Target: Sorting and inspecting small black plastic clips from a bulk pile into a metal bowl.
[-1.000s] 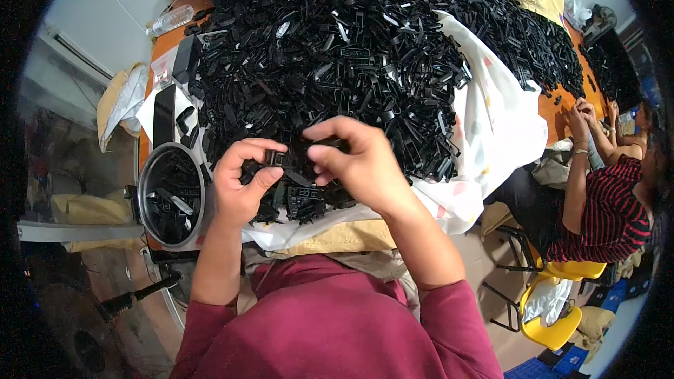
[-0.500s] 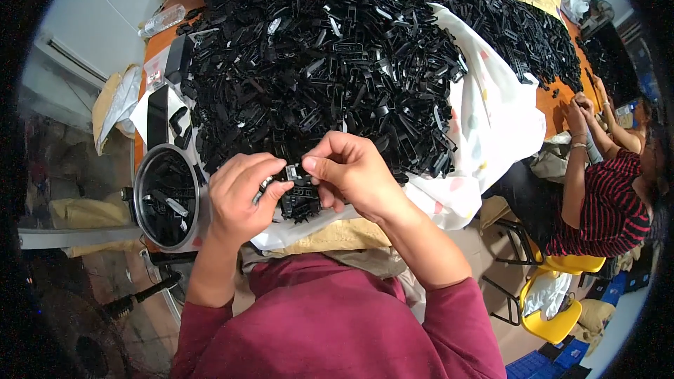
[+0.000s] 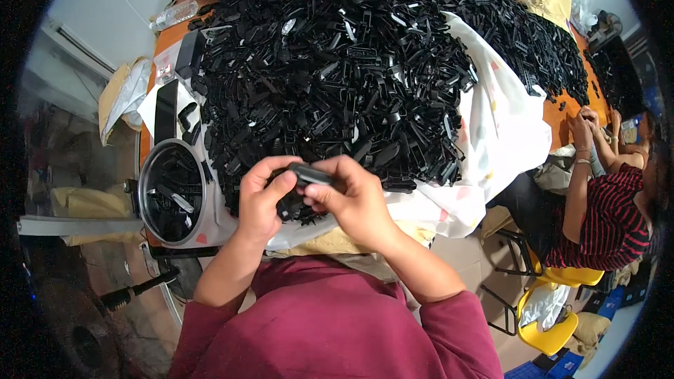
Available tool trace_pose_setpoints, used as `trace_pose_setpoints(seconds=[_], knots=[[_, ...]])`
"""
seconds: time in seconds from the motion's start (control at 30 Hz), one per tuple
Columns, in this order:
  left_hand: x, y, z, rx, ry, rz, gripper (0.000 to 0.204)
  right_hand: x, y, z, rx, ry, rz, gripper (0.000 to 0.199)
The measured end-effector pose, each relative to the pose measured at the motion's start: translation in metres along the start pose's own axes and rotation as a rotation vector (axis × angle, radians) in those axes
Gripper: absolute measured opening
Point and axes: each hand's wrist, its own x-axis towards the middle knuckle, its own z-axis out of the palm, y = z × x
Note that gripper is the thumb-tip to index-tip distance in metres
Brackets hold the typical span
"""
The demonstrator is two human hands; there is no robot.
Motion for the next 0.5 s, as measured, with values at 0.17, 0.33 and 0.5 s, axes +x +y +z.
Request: trace_pose_setpoints(seconds=[0.17, 0.33, 0.5], knots=[[-0.036, 0.012, -0.032, 0.186, 0.095, 0.041, 0.017, 0.000, 0.003, 0.004, -0.506, -0.245, -0.173, 0.021], [-0.057, 0.071, -0.142, 1.432, 0.933, 0.509, 0.022, 0.042, 0.000, -0.034, -0.802, 0.207, -0.293, 0.025], [-0.047, 0.068, -0.153, 1.894, 0.747, 0.433, 0.034, 0.081, -0.009, -0.043, -1.127, 0.300, -0.347, 0.020]])
